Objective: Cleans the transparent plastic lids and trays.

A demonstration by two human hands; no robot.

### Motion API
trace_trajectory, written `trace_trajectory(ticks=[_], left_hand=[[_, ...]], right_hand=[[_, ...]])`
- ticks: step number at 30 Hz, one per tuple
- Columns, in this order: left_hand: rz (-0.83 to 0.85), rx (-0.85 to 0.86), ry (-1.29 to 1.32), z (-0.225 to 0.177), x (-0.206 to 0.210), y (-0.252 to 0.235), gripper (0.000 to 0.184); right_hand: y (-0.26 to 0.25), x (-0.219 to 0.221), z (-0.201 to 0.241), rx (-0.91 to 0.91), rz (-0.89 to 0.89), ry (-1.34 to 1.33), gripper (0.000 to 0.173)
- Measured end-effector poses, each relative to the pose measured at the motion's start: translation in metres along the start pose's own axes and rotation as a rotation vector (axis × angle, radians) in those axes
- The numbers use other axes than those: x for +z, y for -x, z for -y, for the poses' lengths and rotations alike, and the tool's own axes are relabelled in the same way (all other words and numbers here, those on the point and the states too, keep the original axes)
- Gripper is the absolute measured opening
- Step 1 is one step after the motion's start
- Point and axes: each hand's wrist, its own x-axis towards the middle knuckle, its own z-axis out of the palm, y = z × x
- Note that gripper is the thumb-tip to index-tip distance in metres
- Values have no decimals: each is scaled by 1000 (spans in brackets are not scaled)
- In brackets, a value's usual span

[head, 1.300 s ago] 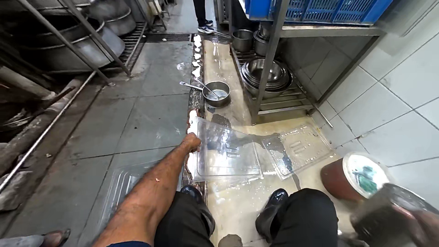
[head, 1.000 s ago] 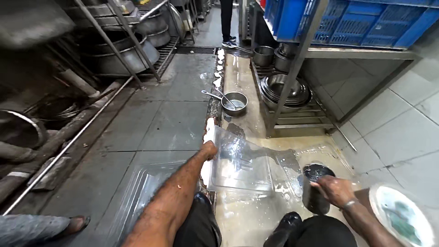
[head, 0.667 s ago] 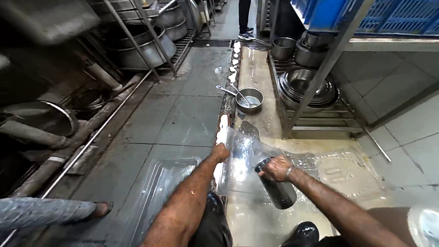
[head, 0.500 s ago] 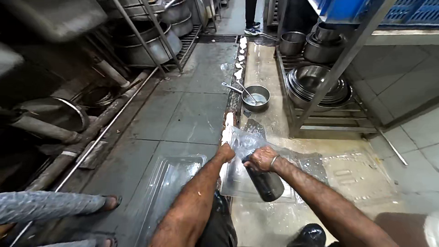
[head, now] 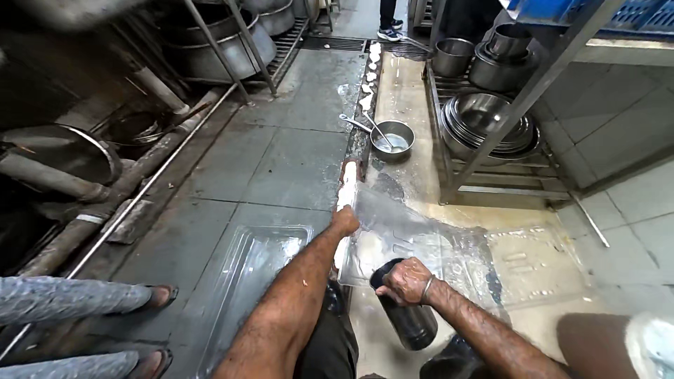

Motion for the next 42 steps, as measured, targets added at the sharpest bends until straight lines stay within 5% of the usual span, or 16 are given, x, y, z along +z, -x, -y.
trace_trajectory(ticks=[5,12,18,32,42], left_hand=[[-30,31,11,-8,0,0,58],[-53,41,88,-11,9,-4,79],[32,8,215,-15,18,5,96],[42,17,184,-30,23,8,60],[161,114,333,-64,29,36,31]], right_hand=[[11,-3,-7,126,137,1,59],[15,-42,3,129,-97,70,57],[20,-23,18,24,-171,-37,62],[119,50,8,284,-108,-124,64],[118,50,8,327,-117,-264,61]])
